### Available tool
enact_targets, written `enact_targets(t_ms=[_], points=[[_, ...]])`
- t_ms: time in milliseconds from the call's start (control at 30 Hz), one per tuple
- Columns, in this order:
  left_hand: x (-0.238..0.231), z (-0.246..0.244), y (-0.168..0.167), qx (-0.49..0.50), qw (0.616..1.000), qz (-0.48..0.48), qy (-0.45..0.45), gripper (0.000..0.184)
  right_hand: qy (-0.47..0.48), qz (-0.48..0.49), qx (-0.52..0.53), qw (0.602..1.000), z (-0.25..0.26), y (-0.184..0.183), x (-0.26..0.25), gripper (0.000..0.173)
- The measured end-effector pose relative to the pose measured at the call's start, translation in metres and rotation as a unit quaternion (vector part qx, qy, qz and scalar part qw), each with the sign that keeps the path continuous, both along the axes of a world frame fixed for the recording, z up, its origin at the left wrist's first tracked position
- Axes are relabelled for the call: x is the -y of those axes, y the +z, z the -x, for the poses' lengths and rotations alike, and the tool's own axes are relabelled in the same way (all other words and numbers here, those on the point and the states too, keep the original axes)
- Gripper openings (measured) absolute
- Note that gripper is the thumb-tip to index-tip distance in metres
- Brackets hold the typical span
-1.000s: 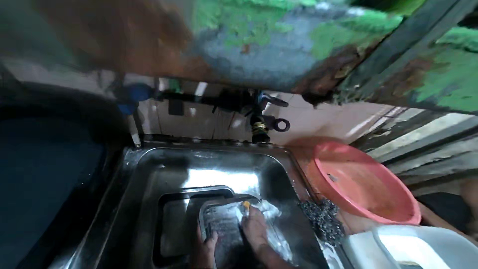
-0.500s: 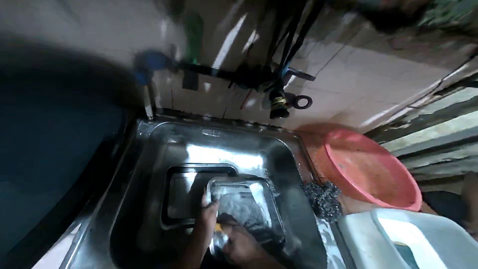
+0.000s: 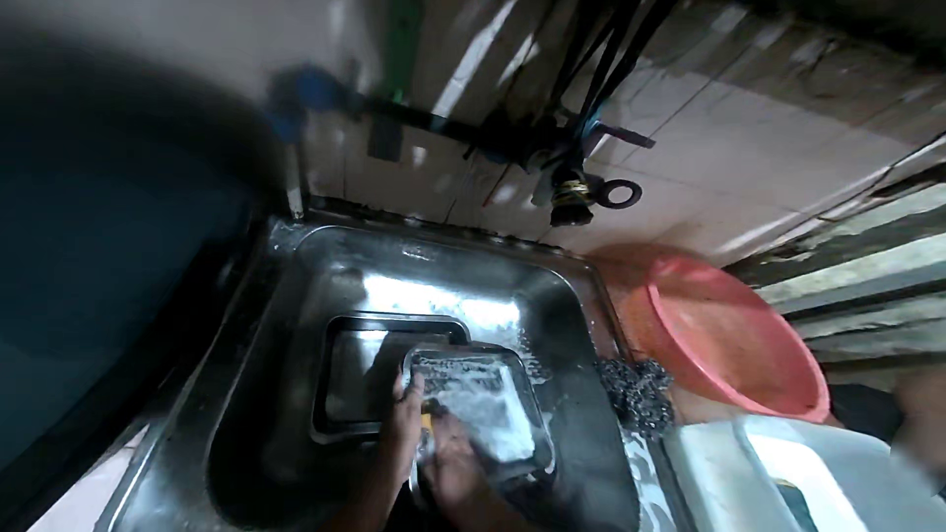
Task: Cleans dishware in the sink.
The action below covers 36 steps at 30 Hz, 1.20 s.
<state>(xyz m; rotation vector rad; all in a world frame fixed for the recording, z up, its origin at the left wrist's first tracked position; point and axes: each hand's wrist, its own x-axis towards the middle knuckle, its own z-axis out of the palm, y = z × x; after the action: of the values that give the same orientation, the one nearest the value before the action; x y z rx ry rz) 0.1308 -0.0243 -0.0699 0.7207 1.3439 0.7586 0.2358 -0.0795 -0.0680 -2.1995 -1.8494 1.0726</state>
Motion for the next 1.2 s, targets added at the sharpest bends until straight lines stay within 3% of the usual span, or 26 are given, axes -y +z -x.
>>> enact_targets(t_ms=[67, 233, 300, 367, 433, 500, 567, 633, 733, 800, 867, 1033, 1100, 1200], points=[[-0.001, 0.001, 0.000, -0.010, 1.000, 0.002, -0.005, 0.054, -0.003, -0.003, -0.007, 1.000, -0.004, -0.005, -0.012, 0.058], [-0.001, -0.002, 0.003, -0.026, 1.000, 0.001, -0.006, 0.058, -0.160, 0.059, 0.118, 0.978, -0.095, -0.048, -0.062, 0.059], [-0.001, -0.003, 0.004, -0.040, 0.999, 0.005, -0.008, 0.058, -0.171, 0.045, 0.138, 0.975, -0.088, -0.050, -0.065, 0.058], [-0.001, -0.002, 0.004, -0.041, 0.999, 0.002, -0.011, 0.058, -0.133, -0.034, 0.081, 0.987, -0.056, -0.045, -0.055, 0.057], [0.000, -0.002, 0.004, -0.034, 0.999, -0.009, -0.014, 0.058, -0.127, -0.127, -0.075, 0.981, -0.021, -0.035, -0.047, 0.051], [0.003, -0.002, 0.005, -0.030, 0.999, -0.039, -0.011, 0.054, -0.199, -0.147, -0.266, 0.932, 0.005, -0.013, -0.050, 0.046], [0.007, 0.003, 0.002, -0.025, 0.995, -0.093, -0.031, 0.054, -0.188, -0.211, -0.314, 0.907, 0.016, 0.005, -0.059, 0.046], [0.010, 0.004, -0.009, -0.044, 0.990, -0.130, -0.041, 0.053, -0.092, -0.237, -0.247, 0.935, 0.011, 0.013, -0.073, 0.043], [0.010, 0.007, -0.031, -0.067, 0.985, -0.146, -0.069, 0.056, -0.007, -0.134, -0.133, 0.982, 0.000, 0.025, -0.101, 0.049], [0.004, 0.001, -0.010, -0.045, 0.996, -0.060, -0.038, 0.069, -0.083, -0.055, -0.136, 0.986, -0.015, 0.020, -0.119, 0.049], [0.004, -0.002, 0.012, -0.049, 0.998, -0.019, -0.029, 0.082, -0.200, -0.046, -0.150, 0.967, -0.045, -0.003, -0.128, 0.042], [0.003, 0.000, 0.020, -0.078, 0.995, -0.013, -0.063, 0.083, -0.310, 0.014, -0.016, 0.950, -0.146, -0.047, -0.127, 0.047], [0.002, -0.001, 0.020, -0.080, 0.995, -0.009, -0.064, 0.084, -0.274, 0.036, 0.032, 0.960, -0.137, -0.040, -0.129, 0.047], [0.004, -0.002, 0.019, -0.075, 0.995, -0.016, -0.062, 0.084, -0.157, 0.005, 0.008, 0.988, -0.066, -0.001, -0.127, 0.049]])
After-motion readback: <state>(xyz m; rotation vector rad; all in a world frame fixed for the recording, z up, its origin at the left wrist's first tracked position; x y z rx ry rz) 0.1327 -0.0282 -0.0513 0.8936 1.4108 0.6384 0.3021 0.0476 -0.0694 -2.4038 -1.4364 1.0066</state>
